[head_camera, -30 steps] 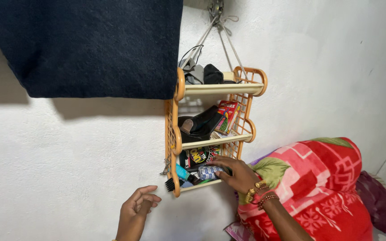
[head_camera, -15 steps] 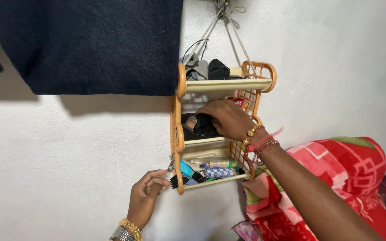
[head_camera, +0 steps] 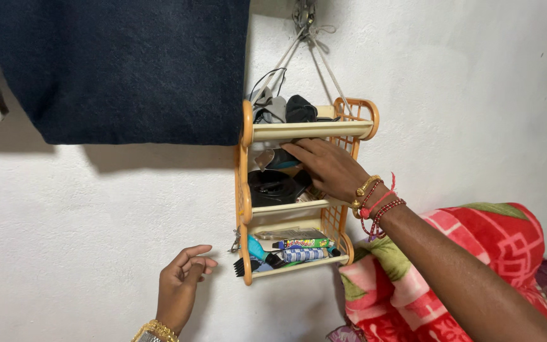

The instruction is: The person opens a small jar of cream and applies it to their hands. They then retrieve a tube of cream from a wall shelf, apply it to their hands, and return the tube. Finally, they pick up a gold chain from a container and attach it to their clothing.

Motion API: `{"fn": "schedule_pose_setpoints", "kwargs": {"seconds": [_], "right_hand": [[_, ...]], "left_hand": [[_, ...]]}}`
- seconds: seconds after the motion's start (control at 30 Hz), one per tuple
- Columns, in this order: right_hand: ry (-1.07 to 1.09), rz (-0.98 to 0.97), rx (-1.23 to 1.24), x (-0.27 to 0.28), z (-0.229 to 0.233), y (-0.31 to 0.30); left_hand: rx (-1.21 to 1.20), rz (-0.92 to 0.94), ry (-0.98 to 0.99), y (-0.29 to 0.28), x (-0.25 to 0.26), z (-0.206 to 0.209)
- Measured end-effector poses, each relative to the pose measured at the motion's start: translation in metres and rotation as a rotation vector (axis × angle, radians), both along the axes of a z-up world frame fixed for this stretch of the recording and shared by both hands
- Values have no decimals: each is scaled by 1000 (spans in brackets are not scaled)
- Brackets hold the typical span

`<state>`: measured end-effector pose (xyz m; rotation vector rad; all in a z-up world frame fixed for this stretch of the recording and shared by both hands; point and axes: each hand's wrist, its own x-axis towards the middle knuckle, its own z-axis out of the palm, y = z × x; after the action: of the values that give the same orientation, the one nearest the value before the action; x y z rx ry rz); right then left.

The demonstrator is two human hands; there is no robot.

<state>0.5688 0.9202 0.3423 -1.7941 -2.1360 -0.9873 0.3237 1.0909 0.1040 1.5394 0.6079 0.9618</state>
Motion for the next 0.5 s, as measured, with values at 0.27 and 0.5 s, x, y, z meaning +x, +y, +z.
{"fn": "schedule_pose_setpoints", "kwargs": {"seconds": [0.27, 0.5], "right_hand": [[64, 14, -75, -3, -16, 8], [265, 82, 58, 3, -5, -17]], "left_hand": [[-29, -14, -26, -8, 19, -14], [-114, 14, 86, 13, 34, -44]]}}
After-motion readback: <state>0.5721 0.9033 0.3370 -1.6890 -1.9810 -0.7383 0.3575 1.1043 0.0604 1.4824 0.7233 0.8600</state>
